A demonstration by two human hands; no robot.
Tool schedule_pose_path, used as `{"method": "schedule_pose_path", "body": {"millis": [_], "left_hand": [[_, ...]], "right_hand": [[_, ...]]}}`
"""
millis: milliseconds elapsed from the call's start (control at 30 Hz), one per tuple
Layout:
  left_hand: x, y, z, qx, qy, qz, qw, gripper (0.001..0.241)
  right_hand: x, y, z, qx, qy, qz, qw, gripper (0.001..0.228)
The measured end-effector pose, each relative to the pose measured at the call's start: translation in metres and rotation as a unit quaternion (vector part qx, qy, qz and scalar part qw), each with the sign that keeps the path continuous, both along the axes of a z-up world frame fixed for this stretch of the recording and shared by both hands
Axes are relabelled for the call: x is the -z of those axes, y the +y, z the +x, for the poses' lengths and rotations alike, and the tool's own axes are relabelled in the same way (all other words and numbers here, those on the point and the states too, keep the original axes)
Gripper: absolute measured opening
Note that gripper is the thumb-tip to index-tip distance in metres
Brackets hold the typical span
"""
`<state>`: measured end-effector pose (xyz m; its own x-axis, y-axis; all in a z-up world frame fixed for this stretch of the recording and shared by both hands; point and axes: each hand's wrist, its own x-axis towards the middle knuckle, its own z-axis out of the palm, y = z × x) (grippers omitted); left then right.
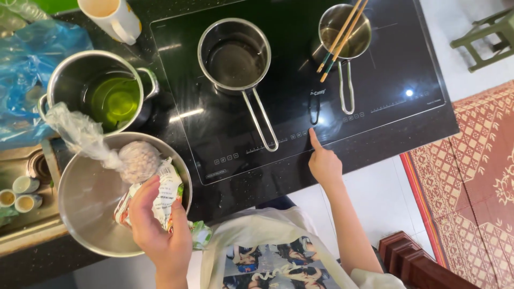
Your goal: Fill a pot with water, place it on an induction stove to heat, and prepare a bag of tapioca pearls.
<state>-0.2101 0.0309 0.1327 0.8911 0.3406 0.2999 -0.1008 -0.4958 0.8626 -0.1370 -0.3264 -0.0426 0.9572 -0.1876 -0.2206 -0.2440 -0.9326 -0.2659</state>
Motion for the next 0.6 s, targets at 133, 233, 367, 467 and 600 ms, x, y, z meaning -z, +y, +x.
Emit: {"method": "schedule_pose_path", "body": {"millis": [133,233,367,467,600], "left_hand": [[0.004,0.004,-0.008,-0.037,0.008,-0.029,0.999,0.043],[-0.002,0.005,-0.009,-0.069,0.012,-0.021,0.997,0.046],[-0.001,0.008,-0.011,-0.092,0.025,-0.027,0.995,0.044],[0.002,0.012,-0.016,-0.091,0.018,-0.029,0.995,0.041],[0.000,0.018,-0.021,-0.107,0.030,-0.015,0.994,0.035]], "right_hand": [[-0.020,0.005,0.001,0.004,0.019,0.003,1.000,0.075],[-0.022,0.008,-0.004,0.015,0.031,0.013,0.999,0.076],[-0.022,0.024,-0.013,-0.043,0.008,0.007,0.999,0.077],[-0.004,0.047,-0.022,-0.099,0.041,0.000,0.994,0.075],[-0.026,0.101,-0.025,-0.187,0.058,0.020,0.980,0.079]]}}
